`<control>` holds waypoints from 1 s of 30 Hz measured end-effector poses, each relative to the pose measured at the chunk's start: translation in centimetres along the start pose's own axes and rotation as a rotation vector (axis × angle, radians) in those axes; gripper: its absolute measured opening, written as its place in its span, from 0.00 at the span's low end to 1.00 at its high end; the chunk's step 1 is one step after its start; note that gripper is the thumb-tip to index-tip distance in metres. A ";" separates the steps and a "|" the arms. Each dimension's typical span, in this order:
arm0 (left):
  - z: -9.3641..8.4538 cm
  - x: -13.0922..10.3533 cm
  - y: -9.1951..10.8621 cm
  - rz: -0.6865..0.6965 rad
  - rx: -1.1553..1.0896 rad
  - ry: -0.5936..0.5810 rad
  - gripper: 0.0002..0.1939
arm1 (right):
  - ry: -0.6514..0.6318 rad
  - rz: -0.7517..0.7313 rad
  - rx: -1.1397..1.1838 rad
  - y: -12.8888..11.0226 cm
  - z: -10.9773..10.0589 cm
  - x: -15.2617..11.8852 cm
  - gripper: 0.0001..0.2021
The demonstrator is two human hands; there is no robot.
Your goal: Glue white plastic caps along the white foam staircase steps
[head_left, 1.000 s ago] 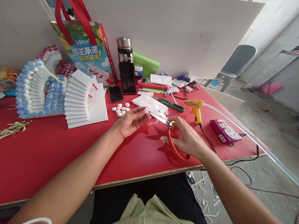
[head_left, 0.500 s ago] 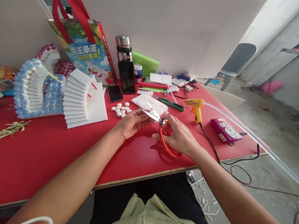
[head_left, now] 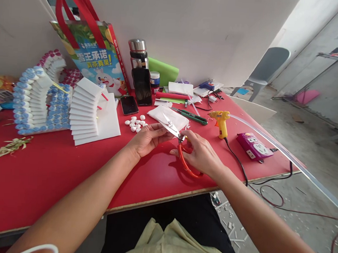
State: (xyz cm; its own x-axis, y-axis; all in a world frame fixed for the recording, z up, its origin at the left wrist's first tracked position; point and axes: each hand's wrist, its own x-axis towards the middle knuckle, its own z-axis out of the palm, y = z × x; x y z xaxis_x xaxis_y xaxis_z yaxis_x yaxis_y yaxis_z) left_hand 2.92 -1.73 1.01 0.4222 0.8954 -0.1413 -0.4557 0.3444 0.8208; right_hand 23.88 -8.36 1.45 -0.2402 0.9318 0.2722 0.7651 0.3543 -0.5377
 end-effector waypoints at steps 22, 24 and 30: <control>0.2 0.1 0.0 -0.066 0.008 0.068 0.04 | 0.057 -0.018 0.009 0.1 0.5 -0.5 0.18; 0.0 0.2 0.0 -0.067 0.004 0.055 0.03 | 0.054 -0.015 0.011 0.1 0.5 -0.5 0.17; 0.0 0.1 -0.1 -0.069 0.005 0.026 0.05 | 0.059 -0.007 0.039 0.5 0.3 -0.8 0.14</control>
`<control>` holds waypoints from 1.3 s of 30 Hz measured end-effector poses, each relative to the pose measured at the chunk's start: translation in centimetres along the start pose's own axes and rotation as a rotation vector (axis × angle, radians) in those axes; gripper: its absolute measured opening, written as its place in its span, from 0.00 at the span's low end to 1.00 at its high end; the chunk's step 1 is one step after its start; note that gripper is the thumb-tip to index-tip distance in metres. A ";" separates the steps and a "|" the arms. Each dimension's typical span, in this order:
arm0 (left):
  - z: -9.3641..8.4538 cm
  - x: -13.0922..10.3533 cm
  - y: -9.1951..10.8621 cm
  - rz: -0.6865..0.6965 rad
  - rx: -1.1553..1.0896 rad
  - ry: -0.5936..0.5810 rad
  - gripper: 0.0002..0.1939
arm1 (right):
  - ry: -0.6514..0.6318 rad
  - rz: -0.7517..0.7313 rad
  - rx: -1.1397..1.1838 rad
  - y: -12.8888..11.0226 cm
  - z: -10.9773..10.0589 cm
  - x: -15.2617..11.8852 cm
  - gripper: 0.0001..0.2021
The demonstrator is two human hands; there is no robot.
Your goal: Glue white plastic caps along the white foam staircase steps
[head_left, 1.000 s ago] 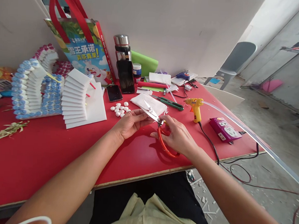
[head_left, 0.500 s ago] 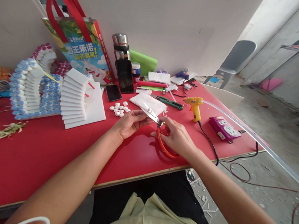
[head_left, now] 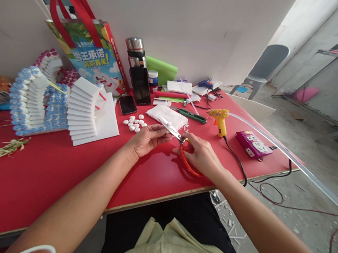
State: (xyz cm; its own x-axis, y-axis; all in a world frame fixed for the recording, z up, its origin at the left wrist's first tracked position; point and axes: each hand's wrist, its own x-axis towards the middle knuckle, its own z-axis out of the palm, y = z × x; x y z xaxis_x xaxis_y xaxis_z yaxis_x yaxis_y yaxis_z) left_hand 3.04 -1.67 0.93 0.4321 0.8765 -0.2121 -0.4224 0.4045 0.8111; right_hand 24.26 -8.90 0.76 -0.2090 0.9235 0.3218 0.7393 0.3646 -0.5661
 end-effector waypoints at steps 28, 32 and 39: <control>-0.2 -0.3 0.5 0.018 -0.084 -0.077 0.11 | 0.015 0.130 0.050 0.7 -1.8 0.0 0.23; -0.2 -0.5 0.6 0.000 -0.092 -0.058 0.15 | -0.002 0.128 0.030 0.8 -1.6 -0.1 0.25; -0.2 -0.5 0.7 -0.003 -0.102 -0.065 0.11 | -0.007 0.023 -0.029 0.8 -1.7 -0.2 0.25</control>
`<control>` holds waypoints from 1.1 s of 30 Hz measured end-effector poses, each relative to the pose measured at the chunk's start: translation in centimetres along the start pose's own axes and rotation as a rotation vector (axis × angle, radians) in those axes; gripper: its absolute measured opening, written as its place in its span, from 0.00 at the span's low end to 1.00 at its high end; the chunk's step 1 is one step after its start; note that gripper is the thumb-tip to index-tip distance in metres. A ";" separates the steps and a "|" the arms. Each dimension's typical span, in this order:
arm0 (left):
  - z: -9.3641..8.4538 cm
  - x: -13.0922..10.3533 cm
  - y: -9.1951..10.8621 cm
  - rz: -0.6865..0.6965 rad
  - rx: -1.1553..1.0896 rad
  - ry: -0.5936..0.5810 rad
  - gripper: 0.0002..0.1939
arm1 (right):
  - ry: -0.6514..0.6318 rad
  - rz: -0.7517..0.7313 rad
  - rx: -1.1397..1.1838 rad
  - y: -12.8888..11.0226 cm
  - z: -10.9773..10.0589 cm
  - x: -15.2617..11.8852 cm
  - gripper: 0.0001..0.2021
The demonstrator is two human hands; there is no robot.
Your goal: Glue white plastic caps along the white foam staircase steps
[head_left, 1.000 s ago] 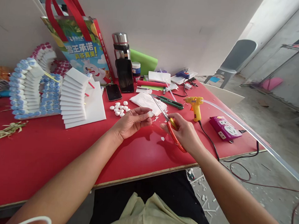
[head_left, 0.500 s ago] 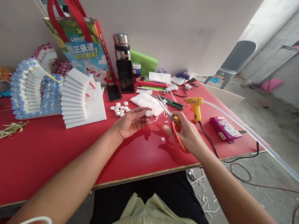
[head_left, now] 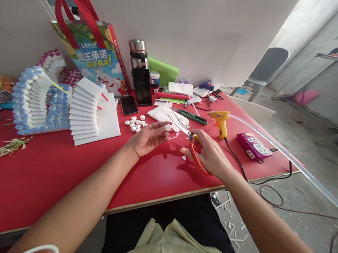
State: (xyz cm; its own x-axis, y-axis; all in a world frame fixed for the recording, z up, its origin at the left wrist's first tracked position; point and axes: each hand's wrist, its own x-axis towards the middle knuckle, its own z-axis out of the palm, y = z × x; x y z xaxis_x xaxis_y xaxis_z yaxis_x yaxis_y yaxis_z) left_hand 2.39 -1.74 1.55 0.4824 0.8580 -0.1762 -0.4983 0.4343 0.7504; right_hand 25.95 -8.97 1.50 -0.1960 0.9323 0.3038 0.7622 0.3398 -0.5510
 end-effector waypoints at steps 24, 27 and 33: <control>0.0 0.1 -0.3 -0.014 0.043 -0.061 0.04 | 0.013 -0.106 -0.132 -0.9 0.9 -0.2 0.23; 0.0 0.1 -0.3 -0.018 0.050 -0.055 0.04 | 0.025 -0.103 -0.146 -1.0 1.0 -0.2 0.22; 0.0 0.1 -0.3 -0.020 0.039 -0.035 0.05 | 0.019 -0.106 -0.135 -1.1 0.9 -0.3 0.25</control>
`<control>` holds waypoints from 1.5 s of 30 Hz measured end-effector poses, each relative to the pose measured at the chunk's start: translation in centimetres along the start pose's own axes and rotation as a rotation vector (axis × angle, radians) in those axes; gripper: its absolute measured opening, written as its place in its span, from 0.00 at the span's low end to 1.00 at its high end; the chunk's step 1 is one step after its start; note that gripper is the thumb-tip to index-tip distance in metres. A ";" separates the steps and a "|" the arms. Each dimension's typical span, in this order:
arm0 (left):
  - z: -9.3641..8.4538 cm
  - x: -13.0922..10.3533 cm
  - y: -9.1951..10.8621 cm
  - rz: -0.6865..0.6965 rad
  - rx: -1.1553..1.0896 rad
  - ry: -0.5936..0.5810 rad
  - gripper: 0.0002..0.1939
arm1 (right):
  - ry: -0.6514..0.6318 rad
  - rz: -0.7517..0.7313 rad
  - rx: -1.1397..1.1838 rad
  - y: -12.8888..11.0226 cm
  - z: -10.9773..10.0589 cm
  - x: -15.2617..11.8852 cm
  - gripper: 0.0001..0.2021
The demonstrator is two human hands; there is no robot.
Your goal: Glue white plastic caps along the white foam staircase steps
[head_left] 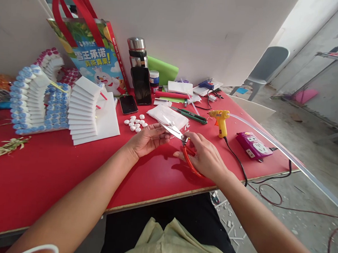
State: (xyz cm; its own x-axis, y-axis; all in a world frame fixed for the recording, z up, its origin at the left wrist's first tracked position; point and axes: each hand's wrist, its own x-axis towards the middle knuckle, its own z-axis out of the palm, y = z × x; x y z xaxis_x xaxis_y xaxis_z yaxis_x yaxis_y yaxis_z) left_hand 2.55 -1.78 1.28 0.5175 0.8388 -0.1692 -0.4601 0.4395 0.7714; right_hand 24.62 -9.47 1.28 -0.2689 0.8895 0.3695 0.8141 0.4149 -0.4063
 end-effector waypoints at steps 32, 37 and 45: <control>0.0 0.2 0.0 0.001 0.004 -0.025 0.04 | 0.019 0.055 0.086 -0.1 0.6 -0.3 0.16; 0.0 0.2 0.0 -0.011 -0.002 -0.032 0.05 | 0.019 0.088 0.147 -0.1 0.6 -0.3 0.15; -0.1 -0.2 0.1 0.019 0.015 -0.064 0.18 | 0.070 0.294 0.221 0.8 -0.5 0.1 0.16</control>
State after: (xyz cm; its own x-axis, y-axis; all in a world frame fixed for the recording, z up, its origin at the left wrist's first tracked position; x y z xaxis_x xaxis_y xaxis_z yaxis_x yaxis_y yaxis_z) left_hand 2.33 -1.91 1.33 0.5539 0.8245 -0.1158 -0.4595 0.4188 0.7833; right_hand 25.49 -9.20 1.45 0.0022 0.9647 0.2634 0.7186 0.1817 -0.6713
